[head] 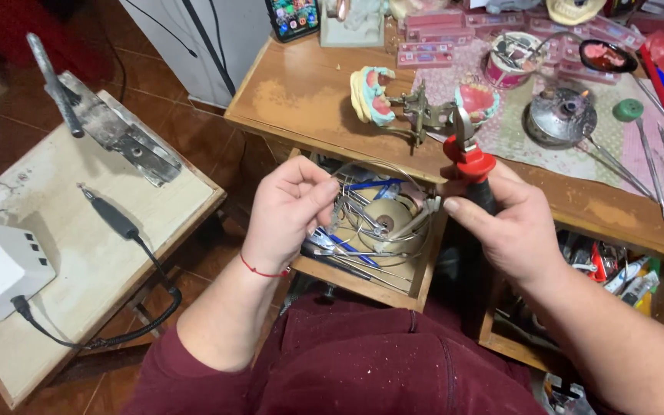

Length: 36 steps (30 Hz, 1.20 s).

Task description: The person works on a dental model mounted on an articulator, using a metal tool to scrape and shape the pink and blue material. They then open a drawer, retrieve a red-handled tool, and use it to cut a small metal wire before manipulating the wire with pliers.

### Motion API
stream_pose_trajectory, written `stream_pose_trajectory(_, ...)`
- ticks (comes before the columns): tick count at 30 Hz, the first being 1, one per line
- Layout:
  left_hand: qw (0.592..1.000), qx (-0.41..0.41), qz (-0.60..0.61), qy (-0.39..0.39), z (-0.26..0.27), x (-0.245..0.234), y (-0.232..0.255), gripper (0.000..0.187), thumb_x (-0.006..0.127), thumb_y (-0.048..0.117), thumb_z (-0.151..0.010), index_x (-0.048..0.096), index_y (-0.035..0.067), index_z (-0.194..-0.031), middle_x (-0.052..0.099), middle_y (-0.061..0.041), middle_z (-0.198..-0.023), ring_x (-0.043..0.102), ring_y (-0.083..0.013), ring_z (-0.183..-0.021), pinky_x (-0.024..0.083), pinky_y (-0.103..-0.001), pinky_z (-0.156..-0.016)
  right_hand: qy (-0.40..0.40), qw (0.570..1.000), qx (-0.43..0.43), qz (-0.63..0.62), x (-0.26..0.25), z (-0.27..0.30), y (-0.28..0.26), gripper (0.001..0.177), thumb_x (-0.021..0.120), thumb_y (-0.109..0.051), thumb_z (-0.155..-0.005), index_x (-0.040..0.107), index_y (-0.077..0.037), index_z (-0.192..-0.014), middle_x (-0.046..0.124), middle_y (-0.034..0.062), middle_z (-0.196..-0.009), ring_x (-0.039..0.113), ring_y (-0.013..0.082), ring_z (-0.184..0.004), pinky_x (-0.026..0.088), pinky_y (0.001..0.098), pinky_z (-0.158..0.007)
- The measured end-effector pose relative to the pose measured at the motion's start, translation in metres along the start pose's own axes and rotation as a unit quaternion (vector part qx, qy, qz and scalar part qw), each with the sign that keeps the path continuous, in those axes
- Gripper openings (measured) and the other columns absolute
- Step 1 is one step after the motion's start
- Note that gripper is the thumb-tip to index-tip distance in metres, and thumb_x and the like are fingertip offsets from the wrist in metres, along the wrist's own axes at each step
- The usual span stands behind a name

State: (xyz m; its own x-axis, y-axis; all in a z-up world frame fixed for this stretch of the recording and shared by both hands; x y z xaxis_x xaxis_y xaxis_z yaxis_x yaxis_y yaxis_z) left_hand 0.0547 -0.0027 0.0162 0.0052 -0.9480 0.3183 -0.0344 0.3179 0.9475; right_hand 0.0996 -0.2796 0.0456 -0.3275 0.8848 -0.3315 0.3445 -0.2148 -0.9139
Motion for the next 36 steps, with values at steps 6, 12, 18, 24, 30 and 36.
stream_pose_trajectory(6,0.999,0.01,-0.047,0.002,-0.004,0.006,-0.006,0.006,0.07,0.008,-0.099,0.064,0.005,-0.097,0.066,-0.001,-0.068,0.051,-0.0019,-0.052,0.037,-0.016,-0.047,-0.04,0.996,0.026,-0.075,0.001,0.002,0.008,0.023,0.069,-0.01,-0.095,0.074,-0.002,-0.116,0.07,0.0056,-0.123,0.063,0.0152,-0.118,0.046,0.0328,-0.109)
stream_pose_trajectory(12,0.986,0.019,-0.137,-0.09,-0.015,0.023,0.007,0.014,0.071,0.013,-0.097,0.068,0.003,-0.106,0.071,-0.001,-0.086,0.064,-0.0062,-0.072,0.053,-0.021,-0.065,-0.011,0.998,0.04,-0.037,-0.007,0.008,0.001,0.022,0.076,-0.005,-0.089,0.072,0.0,-0.111,0.071,0.0063,-0.12,0.065,0.0155,-0.108,0.051,0.0318,-0.098)
stream_pose_trajectory(18,0.712,-0.01,-0.674,-0.199,-0.013,0.026,-0.026,0.026,0.081,0.035,-0.077,0.077,0.01,-0.083,0.07,-0.01,-0.087,0.069,-0.0315,-0.082,0.054,-0.045,-0.071,-0.011,0.998,-0.056,-0.003,-0.022,0.004,-0.019,0.015,0.075,-0.007,-0.091,0.071,-0.001,-0.104,0.07,0.0065,-0.118,0.066,0.0161,-0.111,0.053,0.032,-0.105)
stream_pose_trajectory(24,0.587,0.047,-0.787,-0.186,-0.008,0.012,-0.079,0.008,0.069,0.011,-0.082,0.077,0.011,-0.085,0.072,-0.011,-0.098,0.072,-0.0314,-0.091,0.058,-0.044,-0.077,-0.014,0.987,-0.063,0.146,-0.015,0.002,-0.006,0.023,0.08,-0.012,-0.083,0.073,-0.004,-0.103,0.069,0.0099,-0.116,0.066,0.0205,-0.107,0.05,0.0329,-0.097)
stream_pose_trajectory(30,0.768,0.069,-0.631,-0.084,0.012,-0.003,0.0,0.013,0.061,0.018,-0.088,0.07,0.011,-0.082,0.073,-0.009,-0.083,0.072,-0.0336,-0.077,0.056,-0.047,-0.071,0.016,0.965,-0.116,0.235,-0.005,0.0,0.007,0.028,0.082,-0.011,-0.08,0.074,-0.005,-0.106,0.067,0.0113,-0.115,0.066,0.0258,-0.108,0.052,0.0365,-0.097)
stream_pose_trajectory(36,0.96,0.078,-0.209,0.17,0.027,-0.086,0.011,0.008,0.056,0.019,-0.11,0.054,0.01,-0.109,0.049,0.005,-0.072,0.042,-0.0063,-0.057,0.034,-0.024,-0.05,-0.035,0.879,-0.336,0.336,0.061,-0.002,-0.007,0.029,0.082,-0.011,-0.065,0.069,-0.002,-0.089,0.067,0.0183,-0.113,0.066,0.0405,-0.098,0.054,0.0492,-0.083)
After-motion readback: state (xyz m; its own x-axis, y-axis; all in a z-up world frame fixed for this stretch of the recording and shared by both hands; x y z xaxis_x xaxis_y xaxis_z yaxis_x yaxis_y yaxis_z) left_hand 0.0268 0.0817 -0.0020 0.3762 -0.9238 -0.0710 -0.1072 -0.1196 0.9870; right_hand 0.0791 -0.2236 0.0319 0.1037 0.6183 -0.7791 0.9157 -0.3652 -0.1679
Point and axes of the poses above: each hand's wrist, its own z-axis away from the middle knuckle, its own x-axis out of the palm, y = z × x, the point moved 5 cm from there along -z, towards the middle knuckle
